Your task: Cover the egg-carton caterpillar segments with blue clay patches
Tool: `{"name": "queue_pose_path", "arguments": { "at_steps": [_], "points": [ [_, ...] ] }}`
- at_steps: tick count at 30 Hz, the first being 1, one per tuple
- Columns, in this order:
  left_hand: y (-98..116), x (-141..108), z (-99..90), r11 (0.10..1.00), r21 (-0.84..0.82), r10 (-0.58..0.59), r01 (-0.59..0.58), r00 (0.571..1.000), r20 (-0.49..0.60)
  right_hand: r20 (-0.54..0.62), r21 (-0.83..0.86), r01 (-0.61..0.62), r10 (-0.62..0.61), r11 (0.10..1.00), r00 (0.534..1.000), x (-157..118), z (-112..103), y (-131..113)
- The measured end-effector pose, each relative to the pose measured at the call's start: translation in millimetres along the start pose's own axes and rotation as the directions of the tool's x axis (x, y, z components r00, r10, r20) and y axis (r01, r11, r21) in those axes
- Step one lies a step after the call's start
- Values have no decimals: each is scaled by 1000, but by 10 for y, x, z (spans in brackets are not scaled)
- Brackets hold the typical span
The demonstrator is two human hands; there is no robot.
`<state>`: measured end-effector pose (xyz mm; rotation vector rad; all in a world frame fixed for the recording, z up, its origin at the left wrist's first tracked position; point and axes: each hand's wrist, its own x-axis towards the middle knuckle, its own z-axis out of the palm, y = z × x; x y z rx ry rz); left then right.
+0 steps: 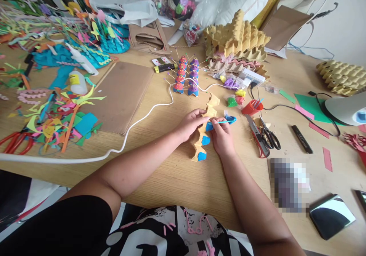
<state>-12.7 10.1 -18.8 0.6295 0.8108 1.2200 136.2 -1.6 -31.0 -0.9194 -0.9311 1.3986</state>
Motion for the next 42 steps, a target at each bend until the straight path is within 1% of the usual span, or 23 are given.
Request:
{"name": "queue_pose_path", "arguments": {
  "at_steps": [7, 12, 22, 31, 38, 42],
  "points": [
    [0, 2, -1, 1000, 0, -2, 2, 1000, 10, -8, -2, -12, 12, 1000, 1000, 7, -15, 1],
    [9, -1, 8, 1000, -11, -3, 3, 1000, 5, 29, 48, -53, 52, 997, 998, -2, -13, -37],
    [14, 5, 12, 1000, -15, -8, 8, 1000, 14, 24, -32, 13, -12, 999, 1000, -7, 8, -10],
    [-3, 13, -3, 1000, 3, 5, -5, 1000, 8, 15, -11, 24, -23, 1000, 1000, -26, 19, -19],
    [15, 1, 4, 1000, 14, 9, -9, 1000, 20, -32, 44, -21, 23, 999, 999, -24, 27, -42],
    [21, -4, 13, 1000, 9, 1, -1, 1000, 7, -62, 99, -53, 59, 994, 996, -27, 37, -58]
  ]
}}
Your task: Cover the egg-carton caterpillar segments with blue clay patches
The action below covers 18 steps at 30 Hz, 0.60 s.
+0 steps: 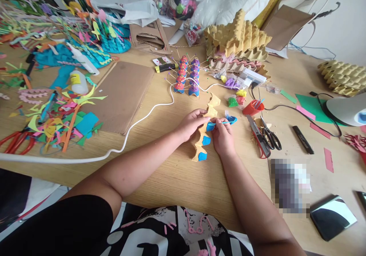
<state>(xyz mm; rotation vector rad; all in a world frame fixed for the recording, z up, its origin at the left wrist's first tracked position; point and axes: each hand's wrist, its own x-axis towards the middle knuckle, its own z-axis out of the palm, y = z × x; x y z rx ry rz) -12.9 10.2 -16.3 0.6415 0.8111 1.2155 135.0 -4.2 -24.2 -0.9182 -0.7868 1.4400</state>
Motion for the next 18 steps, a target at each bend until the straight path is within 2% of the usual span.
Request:
{"name": "queue_pose_path", "arguments": {
  "at_steps": [10, 18],
  "points": [
    [13, -8, 8, 1000, 5, -3, 3, 1000, -21, 37, 36, -27, 26, 999, 999, 7, -23, -19],
    [-13, 4, -12, 1000, -8, -2, 2, 1000, -2, 13, 23, -4, 4, 1000, 1000, 9, -11, 25]
  ]
}}
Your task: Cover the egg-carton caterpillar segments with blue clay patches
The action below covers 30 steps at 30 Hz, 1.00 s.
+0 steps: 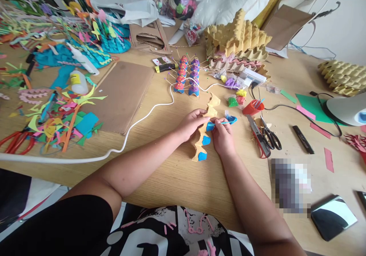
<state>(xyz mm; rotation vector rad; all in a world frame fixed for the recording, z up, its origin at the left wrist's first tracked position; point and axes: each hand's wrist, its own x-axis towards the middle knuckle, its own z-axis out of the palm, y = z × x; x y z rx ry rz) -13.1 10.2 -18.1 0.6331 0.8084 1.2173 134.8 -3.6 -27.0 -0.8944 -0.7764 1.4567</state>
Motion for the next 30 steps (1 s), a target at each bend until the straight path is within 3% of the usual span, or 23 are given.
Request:
{"name": "queue_pose_path", "arguments": {
  "at_steps": [30],
  "points": [
    [15, -11, 18, 1000, 24, 15, -15, 1000, 9, -3, -34, 10, -10, 999, 1000, -4, 13, -13]
  ]
}}
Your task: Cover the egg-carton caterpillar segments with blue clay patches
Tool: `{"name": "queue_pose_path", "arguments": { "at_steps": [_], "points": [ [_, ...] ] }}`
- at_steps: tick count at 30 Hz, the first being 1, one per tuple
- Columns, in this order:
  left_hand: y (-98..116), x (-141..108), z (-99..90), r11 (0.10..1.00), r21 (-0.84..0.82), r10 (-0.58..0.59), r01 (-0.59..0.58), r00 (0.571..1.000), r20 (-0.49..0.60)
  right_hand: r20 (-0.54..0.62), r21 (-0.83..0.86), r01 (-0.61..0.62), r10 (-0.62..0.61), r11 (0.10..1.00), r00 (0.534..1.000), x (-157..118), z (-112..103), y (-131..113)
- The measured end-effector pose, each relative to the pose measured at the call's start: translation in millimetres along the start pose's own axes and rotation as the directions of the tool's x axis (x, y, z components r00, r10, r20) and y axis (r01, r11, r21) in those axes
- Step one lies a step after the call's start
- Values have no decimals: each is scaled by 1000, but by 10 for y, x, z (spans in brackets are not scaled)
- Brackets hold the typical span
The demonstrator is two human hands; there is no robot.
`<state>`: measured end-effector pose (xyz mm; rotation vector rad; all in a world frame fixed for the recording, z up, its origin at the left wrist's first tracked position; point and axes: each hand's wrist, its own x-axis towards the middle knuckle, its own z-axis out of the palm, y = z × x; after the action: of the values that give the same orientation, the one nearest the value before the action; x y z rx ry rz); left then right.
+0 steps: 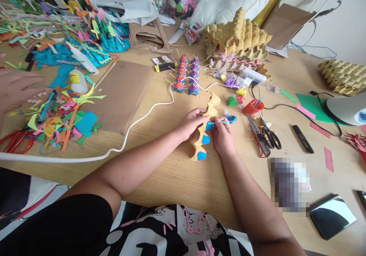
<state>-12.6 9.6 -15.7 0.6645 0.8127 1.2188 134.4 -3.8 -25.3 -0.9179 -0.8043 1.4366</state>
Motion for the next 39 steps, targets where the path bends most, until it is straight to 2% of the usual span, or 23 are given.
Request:
{"name": "queue_pose_path", "arguments": {
  "at_steps": [8, 14, 39],
  "points": [
    [12, -3, 7, 1000, -18, -12, 12, 1000, 0, -3, -51, 14, -14, 999, 1000, 18, -25, 20],
    [11, 10, 5, 1000, -25, -9, 9, 1000, -2, 58, -12, 3, -3, 1000, 998, 6, -32, 8],
    [12, -4, 16, 1000, -20, -20, 19, 1000, -20, 45, -55, 44, -42, 998, 998, 17, -51, 52]
  ]
}}
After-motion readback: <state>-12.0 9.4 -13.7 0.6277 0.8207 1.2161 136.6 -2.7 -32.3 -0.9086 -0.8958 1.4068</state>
